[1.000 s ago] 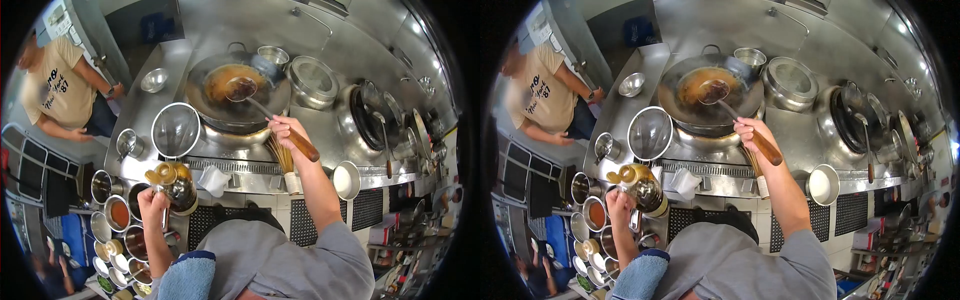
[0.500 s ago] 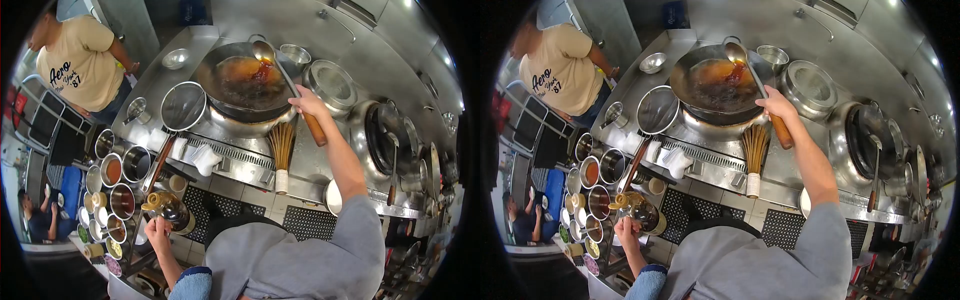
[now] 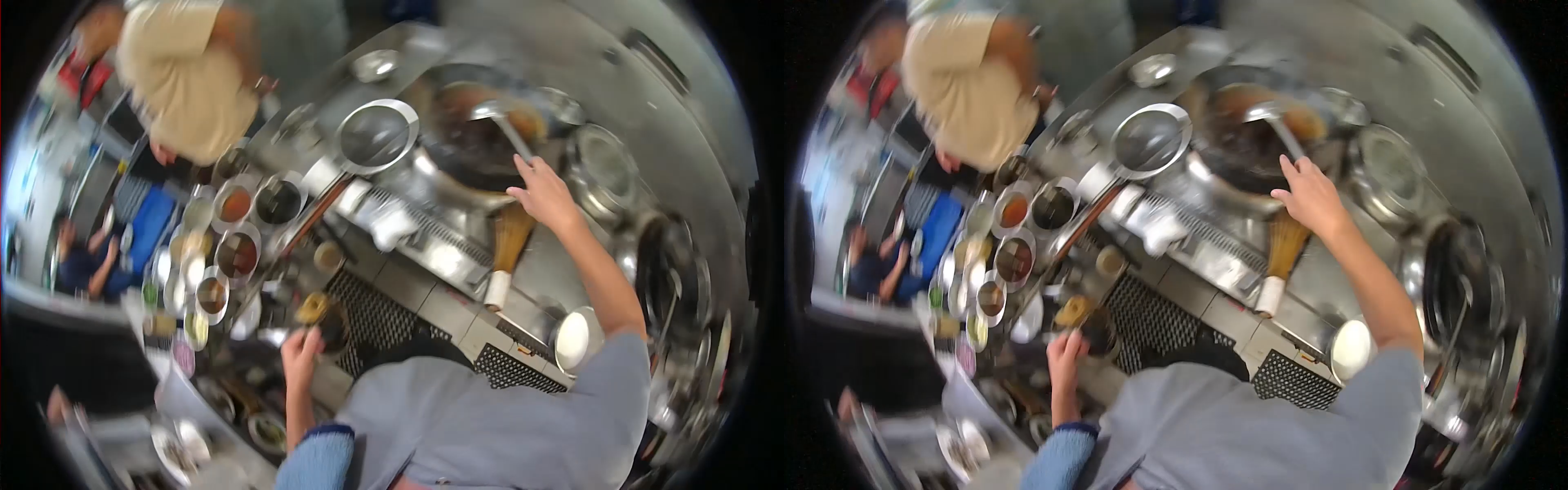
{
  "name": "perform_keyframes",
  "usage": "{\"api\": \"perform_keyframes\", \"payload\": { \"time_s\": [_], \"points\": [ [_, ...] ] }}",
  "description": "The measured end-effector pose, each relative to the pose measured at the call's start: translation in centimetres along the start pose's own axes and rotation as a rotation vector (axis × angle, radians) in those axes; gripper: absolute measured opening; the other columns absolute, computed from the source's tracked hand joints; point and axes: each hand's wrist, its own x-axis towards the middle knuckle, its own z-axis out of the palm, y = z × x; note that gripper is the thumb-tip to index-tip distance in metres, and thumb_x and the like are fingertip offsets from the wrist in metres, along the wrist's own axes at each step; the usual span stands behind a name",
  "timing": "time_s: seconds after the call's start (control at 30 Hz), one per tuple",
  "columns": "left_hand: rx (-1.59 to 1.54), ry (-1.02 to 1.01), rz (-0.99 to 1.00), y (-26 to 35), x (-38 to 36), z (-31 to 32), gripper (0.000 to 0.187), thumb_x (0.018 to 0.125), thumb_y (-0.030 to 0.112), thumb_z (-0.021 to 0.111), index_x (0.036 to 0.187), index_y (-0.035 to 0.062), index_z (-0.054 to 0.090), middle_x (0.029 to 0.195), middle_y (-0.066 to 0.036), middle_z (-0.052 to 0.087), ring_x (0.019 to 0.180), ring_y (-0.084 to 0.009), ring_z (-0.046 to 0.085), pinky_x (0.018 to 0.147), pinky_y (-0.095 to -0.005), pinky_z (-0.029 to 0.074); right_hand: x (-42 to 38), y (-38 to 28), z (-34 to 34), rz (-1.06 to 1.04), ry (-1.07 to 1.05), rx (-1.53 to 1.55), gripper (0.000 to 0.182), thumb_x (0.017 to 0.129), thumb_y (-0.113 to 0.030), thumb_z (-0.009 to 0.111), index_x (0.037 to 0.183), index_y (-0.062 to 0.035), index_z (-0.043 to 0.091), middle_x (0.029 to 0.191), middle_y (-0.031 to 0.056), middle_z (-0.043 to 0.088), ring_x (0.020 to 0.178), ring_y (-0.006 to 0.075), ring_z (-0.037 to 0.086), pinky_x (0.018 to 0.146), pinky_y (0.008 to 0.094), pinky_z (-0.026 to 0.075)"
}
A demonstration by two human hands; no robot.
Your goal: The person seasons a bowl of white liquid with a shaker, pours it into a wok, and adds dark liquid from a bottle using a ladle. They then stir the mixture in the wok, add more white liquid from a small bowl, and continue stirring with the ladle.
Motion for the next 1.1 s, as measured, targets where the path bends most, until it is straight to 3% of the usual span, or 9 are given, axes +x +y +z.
{"api": "perform_keyframes", "payload": {
  "time_s": [0.1, 0.17, 0.3, 0.4, 0.67, 0.83, 0.9, 1.03, 1.1],
  "points": [
    [0.15, -0.101, 0.036, -2.5, 1.4, 0.3, 0.037, 0.088, 0.034, 0.064, 0.071, 0.0013, 0.059, 0.063, 0.004, 0.052, 0.057, -0.0052, 0.044, 0.051, -0.025, 0.034, -1.6, -12.2, 1.4, -0.118, -0.281, 0.811, 0.063, 0.088, -0.035, 0.063, 0.134, 0.0028, 0.044, 0.108, 0.0159, 0.055, 0.081, 0.0238, 0.058, 0.076, 0.0361, 0.047],
    [0.12, -0.136, -0.053, -2.0, 1.8, 1.2, 0.038, 0.086, 0.036, 0.067, 0.083, -0.0017, 0.068, 0.063, 0.001, 0.055, 0.059, -0.0078, 0.049, 0.054, -0.0282, 0.04, -3.6, -20.0, 4.9, -0.196, -0.536, 0.976, 0.066, 0.087, -0.04, 0.063, 0.134, 0.0028, 0.044, 0.107, 0.0149, 0.055, 0.077, 0.0211, 0.056, 0.074, 0.0327, 0.047],
    [0.295, -0.178, 0.117, -5.4, 3.3, 2.4, 0.045, 0.082, 0.043, 0.068, 0.083, -0.0026, 0.069, 0.065, -0.013, 0.062, 0.058, -0.0215, 0.056, 0.058, -0.0351, 0.045, -5.1, -27.6, 11.9, -0.227, -0.338, 0.903, 0.058, 0.086, -0.039, 0.065, 0.121, 0.005, 0.054, 0.092, 0.0145, 0.056, 0.075, 0.0223, 0.058, 0.071, 0.0336, 0.048],
    [0.322, -0.257, 0.059, -6.5, 4.2, 2.6, 0.049, 0.082, 0.046, 0.067, 0.086, -0.0033, 0.068, 0.066, -0.014, 0.061, 0.06, -0.0213, 0.057, 0.06, -0.0354, 0.045, -5.1, -28.1, 15.0, 0.014, -0.364, 1.0, 0.039, 0.088, -0.029, 0.064, 0.098, 0.0079, 0.063, 0.08, 0.0099, 0.06, 0.068, 0.02, 0.061, 0.063, 0.031, 0.05],
    [0.342, -0.296, -0.053, -10.8, 6.9, 3.5, 0.053, 0.077, 0.052, 0.069, 0.089, 0.0006, 0.071, 0.068, -0.014, 0.064, 0.064, -0.0217, 0.062, 0.064, -0.0347, 0.048, -6.3, -24.9, 22.7, 0.559, -0.66, 1.692, 0.027, 0.09, -0.024, 0.064, 0.099, 0.0015, 0.065, 0.083, 0.0072, 0.066, 0.062, 0.0101, 0.06, 0.056, 0.0234, 0.054],
    [0.209, -0.296, -0.246, -17.7, 11.5, 0.1, 0.045, 0.073, 0.038, 0.078, 0.094, -0.0013, 0.069, 0.083, -0.008, 0.069, 0.075, -0.0177, 0.065, 0.074, -0.0326, 0.051, -5.5, -27.1, 29.3, 0.694, -0.74, 1.649, 0.04, 0.093, -0.027, 0.061, 0.122, -0.0013, 0.051, 0.1, 0.01, 0.061, 0.079, 0.0196, 0.066, 0.063, 0.0287, 0.057],
    [-0.233, -0.224, -0.542, -21.9, 14.4, -2.2, 0.044, 0.074, 0.029, 0.079, 0.101, -0.0029, 0.067, 0.097, -0.008, 0.069, 0.086, -0.0193, 0.065, 0.085, -0.0327, 0.049, -4.5, -28.0, 26.9, 0.756, -0.795, 1.503, 0.044, 0.093, -0.025, 0.06, 0.128, 0.0004, 0.048, 0.108, 0.0142, 0.06, 0.085, 0.0216, 0.066, 0.071, 0.031, 0.056],
    [-0.59, -0.199, -0.875, -34.9, 22.2, -3.9, 0.053, 0.076, 0.022, 0.076, 0.122, 0.0035, 0.057, 0.11, -0.01, 0.064, 0.102, -0.0206, 0.061, 0.084, -0.0337, 0.05, -4.1, -24.7, 21.2, 0.401, -0.834, 1.35, 0.053, 0.089, -0.013, 0.063, 0.136, 0.0002, 0.042, 0.117, 0.0146, 0.059, 0.092, 0.0168, 0.064, 0.077, 0.0282, 0.054],
    [-0.302, 0.097, -0.98, -37.9, 26.7, -2.7, 0.051, 0.079, 0.021, 0.072, 0.125, 0.0054, 0.054, 0.118, -0.01, 0.058, 0.102, -0.0219, 0.06, 0.082, -0.0337, 0.05, -4.0, -22.9, 17.7, 0.468, -0.751, 1.372, 0.054, 0.085, -0.007, 0.066, 0.134, 0.0022, 0.045, 0.118, 0.0167, 0.06, 0.095, 0.0185, 0.064, 0.081, 0.0291, 0.054]
  ]
}}
